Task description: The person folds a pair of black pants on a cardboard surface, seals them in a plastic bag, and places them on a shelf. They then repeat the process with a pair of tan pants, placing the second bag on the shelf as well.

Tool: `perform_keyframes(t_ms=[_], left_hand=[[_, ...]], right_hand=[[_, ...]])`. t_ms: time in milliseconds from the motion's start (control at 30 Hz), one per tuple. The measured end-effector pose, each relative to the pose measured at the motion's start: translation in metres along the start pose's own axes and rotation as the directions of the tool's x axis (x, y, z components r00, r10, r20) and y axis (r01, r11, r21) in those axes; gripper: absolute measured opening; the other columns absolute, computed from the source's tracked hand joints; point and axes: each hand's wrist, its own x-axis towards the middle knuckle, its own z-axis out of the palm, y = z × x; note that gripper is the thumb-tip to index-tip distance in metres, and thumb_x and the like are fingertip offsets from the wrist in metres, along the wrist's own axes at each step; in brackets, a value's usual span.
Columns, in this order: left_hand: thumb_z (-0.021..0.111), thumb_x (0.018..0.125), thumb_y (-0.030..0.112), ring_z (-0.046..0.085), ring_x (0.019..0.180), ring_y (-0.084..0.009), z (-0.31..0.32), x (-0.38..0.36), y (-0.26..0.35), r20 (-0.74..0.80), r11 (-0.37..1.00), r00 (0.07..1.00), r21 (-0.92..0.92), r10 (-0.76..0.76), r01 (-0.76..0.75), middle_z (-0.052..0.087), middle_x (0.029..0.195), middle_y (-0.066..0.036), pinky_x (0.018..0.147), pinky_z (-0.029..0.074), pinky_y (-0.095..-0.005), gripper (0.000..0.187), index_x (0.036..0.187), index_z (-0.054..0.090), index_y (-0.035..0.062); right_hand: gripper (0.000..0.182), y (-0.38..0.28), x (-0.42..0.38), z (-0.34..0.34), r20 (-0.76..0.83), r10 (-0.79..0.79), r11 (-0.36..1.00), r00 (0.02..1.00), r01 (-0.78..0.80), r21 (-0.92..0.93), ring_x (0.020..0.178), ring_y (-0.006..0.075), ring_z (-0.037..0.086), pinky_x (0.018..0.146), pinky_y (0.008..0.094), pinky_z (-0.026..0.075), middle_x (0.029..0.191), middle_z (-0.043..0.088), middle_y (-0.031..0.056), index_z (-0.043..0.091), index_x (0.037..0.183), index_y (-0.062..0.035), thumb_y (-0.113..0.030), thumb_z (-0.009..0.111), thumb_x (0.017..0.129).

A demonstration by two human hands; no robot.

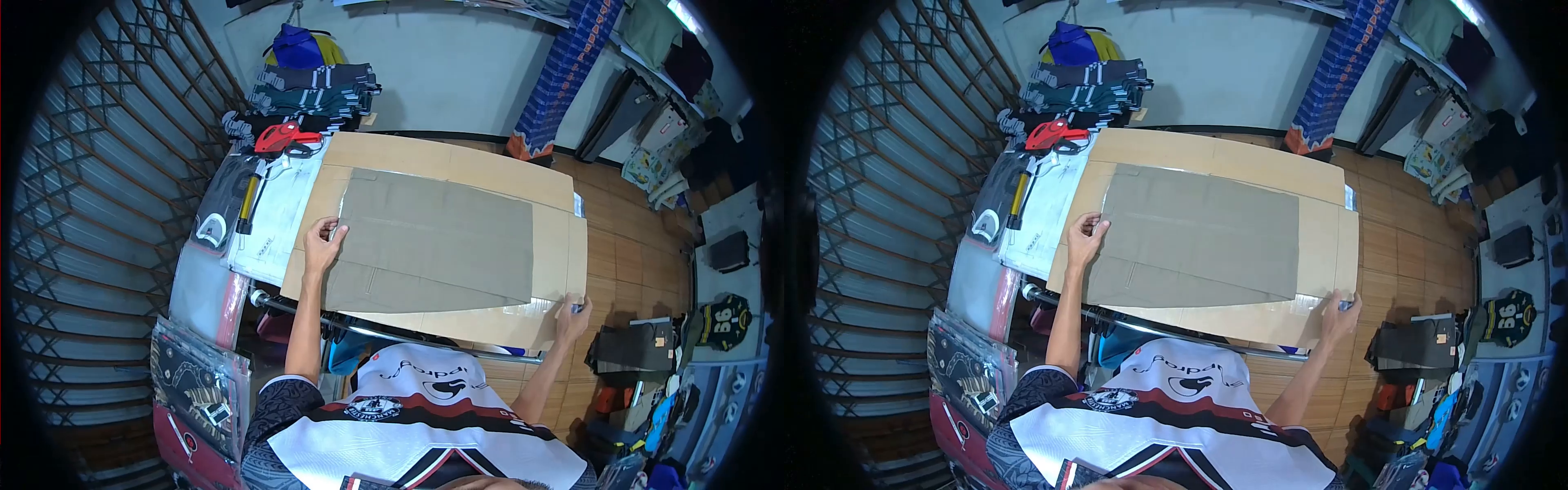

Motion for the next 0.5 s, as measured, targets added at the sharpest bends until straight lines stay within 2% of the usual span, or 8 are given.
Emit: perform_keyframes(t_ms=[33,100,200,333,367,467,500], left_hand=[[0.086,0.085,0.019,0.068,0.088,-0.0164,0.0,0.0,0.0,0.001,1.0,1.0,0.001,-0.004,0.004,0.075,0.1,-0.012,0.081,0.055,-0.0313,0.037,0.113,0.075,-0.0027],[0.085,0.086,0.019,0.068,0.089,-0.0169,0.0,-0.001,0.002,0.005,1.0,1.0,-0.005,-0.006,0.006,0.075,0.101,-0.012,0.082,0.055,-0.0317,0.037,0.114,0.075,-0.0026],[0.085,0.086,0.018,0.068,0.09,-0.0176,-0.002,-0.002,0.005,0.01,1.0,1.0,-0.016,0.0,0.0,0.075,0.102,-0.012,0.083,0.055,-0.0322,0.037,0.114,0.074,-0.0025],[0.084,0.087,0.017,0.068,0.091,-0.0187,-0.004,-0.002,0.003,0.012,1.0,1.0,-0.024,0.02,-0.02,0.075,0.102,-0.013,0.084,0.055,-0.0326,0.036,0.115,0.074,-0.0025],[0.084,0.087,0.017,0.068,0.091,-0.0189,-0.004,-0.002,0.002,0.014,0.999,0.999,-0.027,0.029,-0.029,0.075,0.102,-0.013,0.084,0.055,-0.0328,0.036,0.116,0.074,-0.0024],[0.083,0.088,0.017,0.069,0.092,-0.0194,-0.007,-0.002,0.005,0.029,0.998,0.998,-0.03,0.052,-0.051,0.075,0.103,-0.014,0.085,0.055,-0.0332,0.036,0.116,0.074,-0.0027],[0.081,0.089,0.017,0.069,0.093,-0.0196,-0.009,-0.001,0.004,0.047,0.999,0.998,-0.031,0.043,-0.042,0.075,0.104,-0.014,0.085,0.056,-0.0334,0.035,0.117,0.073,-0.0029]], right_hand=[[0.072,0.0,0.002,-0.001,0.01,0.01,0.999,1.0,-0.011,0.031,0.13,0.0395,0.06,0.11,0.045,0.047,0.14,0.061,0.0283,0.05,0.146,0.0046,-0.037,0.077,0.093],[0.071,-0.002,0.006,-0.005,-0.021,0.059,0.975,0.998,-0.053,0.217,0.13,0.0393,0.06,0.109,0.0452,0.048,0.141,0.059,0.0288,0.049,0.145,0.0059,-0.036,0.077,0.095],[0.068,-0.013,0.008,-0.016,-0.085,0.109,0.844,0.99,-0.047,0.534,0.131,0.0406,0.059,0.111,0.0472,0.047,0.143,0.056,0.0301,0.046,0.147,0.0069,-0.036,0.071,0.1],[0.069,-0.091,-0.019,-0.062,-0.109,0.099,0.487,0.989,0.047,0.872,0.133,0.045,0.056,0.11,0.0499,0.05,0.146,0.051,0.0328,0.034,0.153,0.0056,-0.04,0.058,0.106],[0.074,-0.101,-0.023,-0.065,-0.059,-0.016,0.354,0.998,0.061,0.933,0.135,0.0502,0.053,0.111,0.0498,0.05,0.148,0.047,0.0341,0.029,0.156,0.0055,-0.049,0.047,0.109],[0.081,-0.149,-0.054,-0.049,0.171,-0.041,-0.086,0.985,-0.173,0.981,0.14,0.0454,0.049,0.115,0.05,0.046,0.153,0.043,0.0311,0.027,0.158,0.0052,-0.058,0.041,0.109],[0.081,-0.166,-0.069,-0.039,0.258,0.009,-0.065,0.966,-0.257,0.964,0.142,0.0418,0.047,0.117,0.0494,0.043,0.155,0.043,0.0278,0.03,0.158,0.0042,-0.06,0.038,0.108]])
